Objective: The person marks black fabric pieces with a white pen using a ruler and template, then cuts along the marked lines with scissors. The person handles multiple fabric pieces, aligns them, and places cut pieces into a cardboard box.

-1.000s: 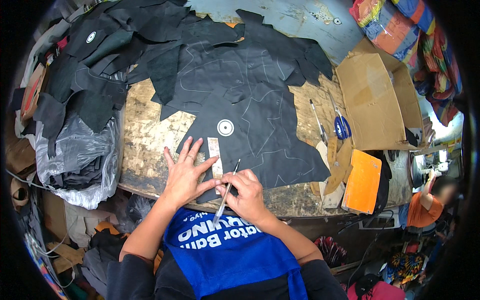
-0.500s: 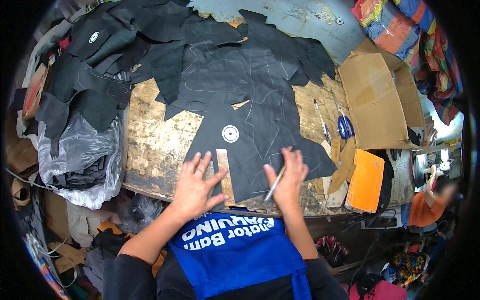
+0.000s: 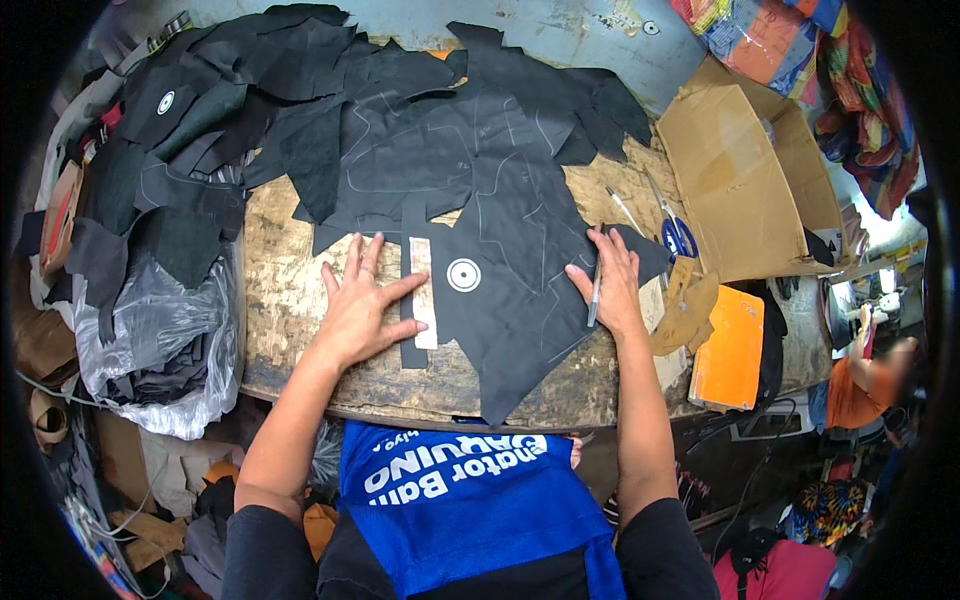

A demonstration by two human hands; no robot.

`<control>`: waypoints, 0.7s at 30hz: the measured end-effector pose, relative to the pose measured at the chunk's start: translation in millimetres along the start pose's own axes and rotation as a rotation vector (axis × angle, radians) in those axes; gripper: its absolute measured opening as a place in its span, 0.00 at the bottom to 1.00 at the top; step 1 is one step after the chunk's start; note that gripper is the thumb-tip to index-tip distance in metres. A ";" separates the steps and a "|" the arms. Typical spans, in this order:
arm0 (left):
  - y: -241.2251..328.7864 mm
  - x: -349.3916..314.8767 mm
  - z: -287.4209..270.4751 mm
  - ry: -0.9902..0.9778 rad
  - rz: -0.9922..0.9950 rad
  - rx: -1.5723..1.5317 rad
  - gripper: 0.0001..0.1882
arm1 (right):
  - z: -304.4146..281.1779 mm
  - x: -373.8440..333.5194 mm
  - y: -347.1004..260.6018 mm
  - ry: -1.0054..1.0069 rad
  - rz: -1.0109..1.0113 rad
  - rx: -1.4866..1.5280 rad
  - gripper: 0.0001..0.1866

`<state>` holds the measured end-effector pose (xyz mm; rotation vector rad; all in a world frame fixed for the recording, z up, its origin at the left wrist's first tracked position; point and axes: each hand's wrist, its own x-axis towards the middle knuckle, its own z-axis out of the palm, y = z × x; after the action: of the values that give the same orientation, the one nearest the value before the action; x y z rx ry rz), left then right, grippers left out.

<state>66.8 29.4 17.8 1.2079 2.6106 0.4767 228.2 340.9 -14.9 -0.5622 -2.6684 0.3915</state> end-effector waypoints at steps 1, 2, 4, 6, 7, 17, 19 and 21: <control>-3.8 5.7 -0.8 0.015 0.004 -0.044 0.34 | 1.2 -0.5 2.2 0.006 -0.012 0.003 0.33; -6.4 9.4 -0.2 0.003 0.013 -0.069 0.35 | 2.6 -1.3 4.1 0.035 -0.003 0.005 0.30; -9.5 11.4 3.1 0.016 0.018 -0.110 0.37 | 5.3 -2.2 6.1 0.094 -0.008 0.010 0.26; -11.7 9.7 6.7 0.062 0.009 -0.128 0.38 | 5.7 -0.8 4.4 0.170 0.083 0.205 0.22; -13.1 9.6 8.2 0.079 0.026 -0.149 0.38 | 4.4 1.2 1.7 0.201 0.169 0.306 0.19; -20.9 10.7 14.6 0.087 0.028 -0.169 0.40 | 25.7 -18.2 -136.9 -0.231 0.220 1.390 0.07; -22.2 11.3 15.3 0.085 0.026 -0.151 0.40 | 39.7 -15.4 -157.2 -0.320 0.223 1.439 0.06; -23.0 11.6 15.1 0.084 0.037 -0.175 0.41 | 47.2 -12.5 -166.3 -0.364 0.265 1.441 0.06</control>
<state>48.5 27.3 -5.7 1.2040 2.5550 0.7618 164.5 180.1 -3.8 -0.3300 -1.8025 2.3083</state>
